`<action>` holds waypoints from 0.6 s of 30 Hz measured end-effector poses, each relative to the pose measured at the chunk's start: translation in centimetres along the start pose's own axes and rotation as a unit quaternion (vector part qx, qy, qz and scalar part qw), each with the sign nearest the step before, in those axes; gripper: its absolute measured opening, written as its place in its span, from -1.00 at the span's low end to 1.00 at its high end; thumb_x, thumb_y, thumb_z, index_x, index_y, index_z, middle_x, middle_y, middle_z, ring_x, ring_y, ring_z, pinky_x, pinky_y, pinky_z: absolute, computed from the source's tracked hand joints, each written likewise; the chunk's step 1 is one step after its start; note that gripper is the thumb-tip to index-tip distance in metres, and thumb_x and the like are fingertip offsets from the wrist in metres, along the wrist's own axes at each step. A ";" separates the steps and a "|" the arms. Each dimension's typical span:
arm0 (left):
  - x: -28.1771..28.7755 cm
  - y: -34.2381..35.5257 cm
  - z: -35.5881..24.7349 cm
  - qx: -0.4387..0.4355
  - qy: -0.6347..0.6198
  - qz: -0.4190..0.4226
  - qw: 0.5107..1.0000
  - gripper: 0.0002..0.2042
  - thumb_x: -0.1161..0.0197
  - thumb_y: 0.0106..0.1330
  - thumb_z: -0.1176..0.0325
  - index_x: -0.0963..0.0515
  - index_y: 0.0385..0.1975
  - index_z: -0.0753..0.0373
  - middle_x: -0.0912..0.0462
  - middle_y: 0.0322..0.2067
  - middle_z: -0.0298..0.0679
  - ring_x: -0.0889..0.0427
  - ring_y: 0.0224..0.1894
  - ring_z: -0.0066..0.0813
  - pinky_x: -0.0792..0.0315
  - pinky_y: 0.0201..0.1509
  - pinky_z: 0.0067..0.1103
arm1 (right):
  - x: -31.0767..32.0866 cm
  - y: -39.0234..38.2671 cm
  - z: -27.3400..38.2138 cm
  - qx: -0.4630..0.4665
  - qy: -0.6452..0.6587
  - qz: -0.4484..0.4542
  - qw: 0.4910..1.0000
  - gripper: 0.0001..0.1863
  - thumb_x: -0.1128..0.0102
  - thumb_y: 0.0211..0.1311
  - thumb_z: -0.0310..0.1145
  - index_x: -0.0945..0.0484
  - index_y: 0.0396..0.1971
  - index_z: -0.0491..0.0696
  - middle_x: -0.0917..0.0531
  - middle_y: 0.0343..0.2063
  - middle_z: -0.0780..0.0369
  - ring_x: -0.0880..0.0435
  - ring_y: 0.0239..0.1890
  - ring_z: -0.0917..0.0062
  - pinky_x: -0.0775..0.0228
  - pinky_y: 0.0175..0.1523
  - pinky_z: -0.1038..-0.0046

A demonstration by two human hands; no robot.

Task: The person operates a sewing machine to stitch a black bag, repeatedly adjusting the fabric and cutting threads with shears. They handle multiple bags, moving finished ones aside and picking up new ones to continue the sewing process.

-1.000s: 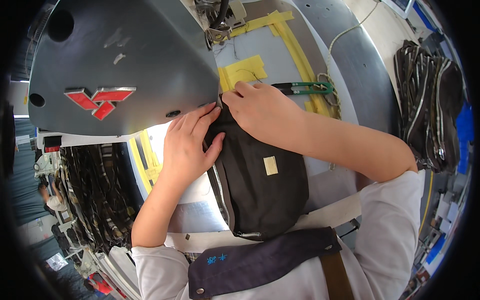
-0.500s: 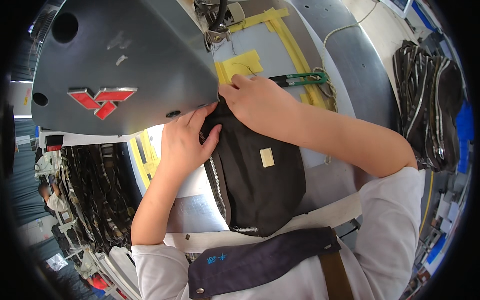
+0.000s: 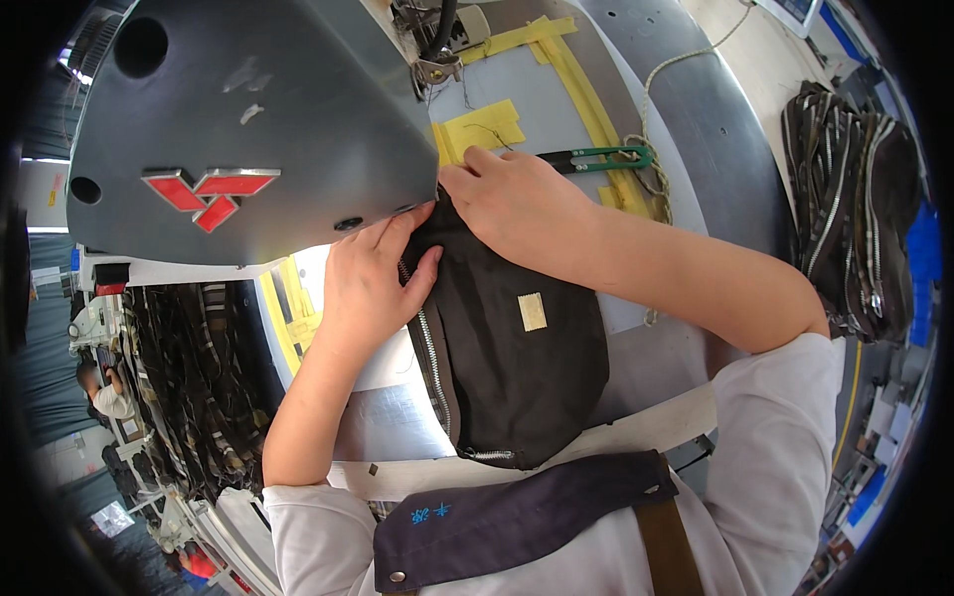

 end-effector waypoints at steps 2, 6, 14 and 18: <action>0.0 -0.2 0.0 0.023 0.001 0.029 0.999 -0.61 -0.36 0.03 0.40 -0.56 -0.08 0.27 -0.63 -0.21 -0.17 -0.63 -0.29 -0.17 -0.51 -0.19 -0.39 | 0.1 0.0 0.1 -0.007 0.021 -0.003 1.000 -0.82 -0.17 -0.06 -0.41 -0.60 -0.43 -0.17 -0.47 -0.31 0.28 -0.49 -0.22 0.50 -0.50 -0.26 0.55; 0.6 -0.6 -0.8 0.005 0.008 0.028 1.000 -0.58 -0.37 0.00 0.41 -0.56 -0.07 0.27 -0.61 -0.08 -0.21 -0.62 -0.13 -0.25 -0.47 0.02 -0.40 | 0.3 -0.9 0.9 0.001 0.034 -0.031 0.999 -0.74 -0.16 -0.06 -0.41 -0.59 -0.34 -0.21 -0.48 -0.30 0.26 -0.49 -0.21 0.50 -0.50 -0.27 0.54; 0.6 -0.9 -1.1 0.004 0.007 0.023 1.000 -0.57 -0.38 -0.02 0.42 -0.56 -0.06 0.27 -0.58 -0.01 -0.24 -0.60 -0.06 -0.26 -0.43 0.11 -0.40 | 0.2 -1.1 1.3 -0.007 0.019 -0.024 1.000 -0.71 -0.17 -0.06 -0.39 -0.60 -0.29 -0.20 -0.48 -0.30 0.27 -0.49 -0.21 0.51 -0.49 -0.26 0.58; 0.5 -1.0 -1.1 0.003 0.011 0.024 1.000 -0.56 -0.38 -0.03 0.42 -0.56 -0.06 0.27 -0.58 -0.02 -0.24 -0.60 -0.06 -0.26 -0.43 0.10 -0.40 | 0.2 -1.0 1.3 0.003 0.008 -0.011 1.000 -0.72 -0.16 -0.06 -0.39 -0.61 -0.31 -0.19 -0.48 -0.31 0.28 -0.49 -0.21 0.52 -0.48 -0.25 0.59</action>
Point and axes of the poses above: each hand's wrist, its own y-axis towards the middle knuckle, its own x-axis out of the back of the hand, z = x × y, the point moved 2 cm from there along y, towards the middle knuckle
